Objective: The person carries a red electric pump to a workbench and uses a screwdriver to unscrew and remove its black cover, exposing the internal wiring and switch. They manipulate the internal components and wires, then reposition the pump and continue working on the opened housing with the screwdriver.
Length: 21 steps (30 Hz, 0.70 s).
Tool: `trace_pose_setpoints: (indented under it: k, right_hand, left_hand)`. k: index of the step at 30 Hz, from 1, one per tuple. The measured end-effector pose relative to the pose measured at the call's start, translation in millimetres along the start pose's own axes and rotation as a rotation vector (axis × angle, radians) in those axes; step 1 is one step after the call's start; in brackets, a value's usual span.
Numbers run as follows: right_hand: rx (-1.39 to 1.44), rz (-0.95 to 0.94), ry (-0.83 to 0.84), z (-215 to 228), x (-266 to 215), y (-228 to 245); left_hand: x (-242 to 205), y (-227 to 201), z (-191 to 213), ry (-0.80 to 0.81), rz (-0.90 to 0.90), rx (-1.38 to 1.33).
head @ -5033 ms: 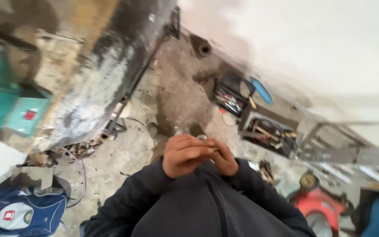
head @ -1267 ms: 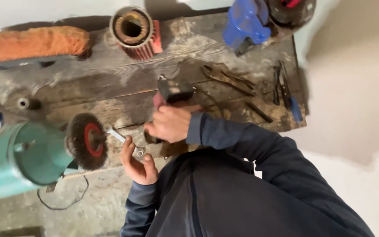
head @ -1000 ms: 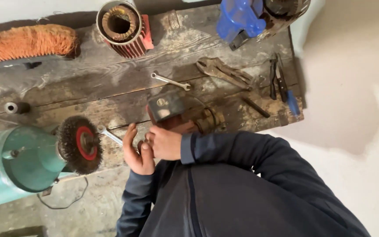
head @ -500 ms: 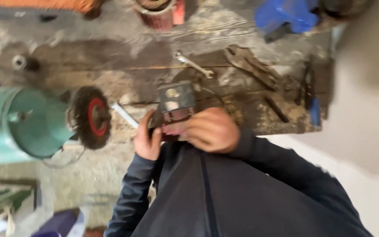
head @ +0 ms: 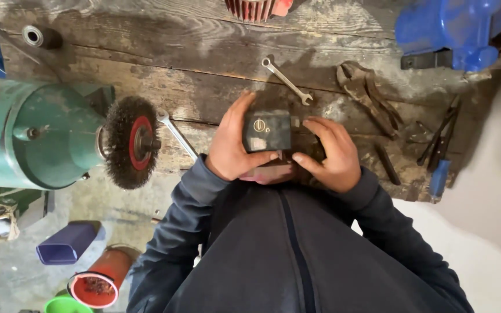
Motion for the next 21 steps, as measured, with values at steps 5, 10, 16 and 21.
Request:
trace_pose_setpoints:
  k: [5, 10, 16, 21]
  right_hand:
    - [0.330, -0.374, 0.160, -45.8, -16.3, -76.4]
    - [0.411, -0.389, 0.212, -37.4, -9.7, -70.5]
    - [0.349, -0.456, 0.465, -27.4, -12.4, -60.4]
    - [0.573, -0.673, 0.548, -21.9, -56.1, -86.5]
  left_hand:
    - [-2.1, 25.8, -10.1, 0.021, 0.183, -0.189]
    - [-4.4, 35.0, -9.4, 0.080, 0.167, -0.489]
    - [1.7, 78.0, -23.4, 0.069, 0.335, -0.562]
    - [15.6, 84.9, -43.4, 0.121, 0.444, -0.809]
Point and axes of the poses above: each hand's wrist, its own x-axis towards the middle knuckle, its own z-axis out of the back of the hand, y = z × x, the point moved 10 cm from there along x, towards the middle knuckle, and after that the axes turned 2 degrees about y, right-handed, at the moved point
